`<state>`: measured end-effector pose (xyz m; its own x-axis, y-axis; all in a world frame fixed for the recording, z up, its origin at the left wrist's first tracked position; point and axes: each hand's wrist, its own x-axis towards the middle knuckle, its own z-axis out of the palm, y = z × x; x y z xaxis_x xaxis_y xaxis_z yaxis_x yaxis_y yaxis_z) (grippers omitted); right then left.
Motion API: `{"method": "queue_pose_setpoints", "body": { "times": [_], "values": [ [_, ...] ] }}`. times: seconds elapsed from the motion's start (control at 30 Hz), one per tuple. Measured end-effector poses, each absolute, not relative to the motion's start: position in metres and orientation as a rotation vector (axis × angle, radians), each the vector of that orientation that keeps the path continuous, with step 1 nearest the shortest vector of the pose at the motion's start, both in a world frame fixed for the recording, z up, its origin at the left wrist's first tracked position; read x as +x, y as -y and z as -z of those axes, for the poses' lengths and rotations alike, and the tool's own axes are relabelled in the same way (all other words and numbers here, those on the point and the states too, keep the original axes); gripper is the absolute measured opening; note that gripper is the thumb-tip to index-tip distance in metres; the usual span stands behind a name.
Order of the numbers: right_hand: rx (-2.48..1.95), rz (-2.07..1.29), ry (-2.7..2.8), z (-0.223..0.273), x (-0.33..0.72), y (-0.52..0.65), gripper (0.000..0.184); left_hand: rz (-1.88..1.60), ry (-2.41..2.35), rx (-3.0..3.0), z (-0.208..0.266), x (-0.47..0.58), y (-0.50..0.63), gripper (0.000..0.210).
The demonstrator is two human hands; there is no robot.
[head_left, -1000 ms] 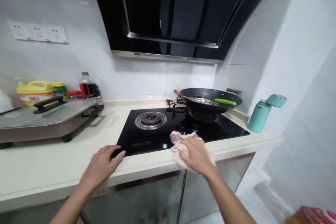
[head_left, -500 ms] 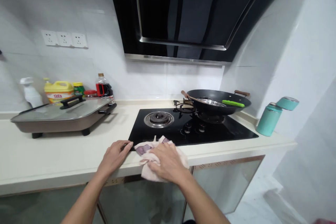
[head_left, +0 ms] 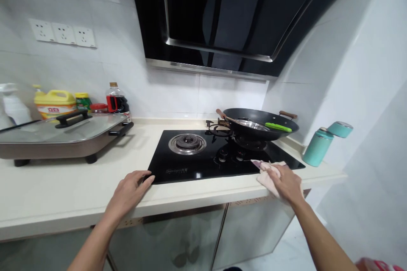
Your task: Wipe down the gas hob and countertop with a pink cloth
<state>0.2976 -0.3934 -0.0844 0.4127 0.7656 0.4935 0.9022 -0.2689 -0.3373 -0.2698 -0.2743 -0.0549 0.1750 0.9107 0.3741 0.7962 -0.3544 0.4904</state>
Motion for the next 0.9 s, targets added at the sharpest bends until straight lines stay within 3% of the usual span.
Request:
{"method": "queue_pose_setpoints", "body": {
  "times": [0.2, 0.47, 0.63, 0.77, 0.9],
  "values": [
    [-2.231, 0.327, 1.307, 0.084, 0.307, 0.395, 0.062, -0.923, -1.686, 2.297, 0.054, -0.269, 0.275, 0.052],
    [-1.762, 0.313, 1.75, 0.075, 0.146, 0.377, 0.031, -0.898, -1.667, 2.343, 0.056, -0.272, 0.268, 0.055],
    [-1.487, 0.208, 1.995, 0.069, 0.076, 0.377, 0.028, -0.916, -1.665, 2.364, 0.058, -0.274, 0.263, 0.055],
    [-1.404, 0.07, 2.08, 0.059, 0.103, 0.381, 0.023, -0.913, -1.669, 2.374, 0.062, -0.278, 0.257, 0.052],
    [-1.609, 0.12, 1.894, 0.062, 0.186, 0.384, 0.029, -0.911, -1.676, 2.395, 0.066, -0.281, 0.251, 0.05]
  ]
}}
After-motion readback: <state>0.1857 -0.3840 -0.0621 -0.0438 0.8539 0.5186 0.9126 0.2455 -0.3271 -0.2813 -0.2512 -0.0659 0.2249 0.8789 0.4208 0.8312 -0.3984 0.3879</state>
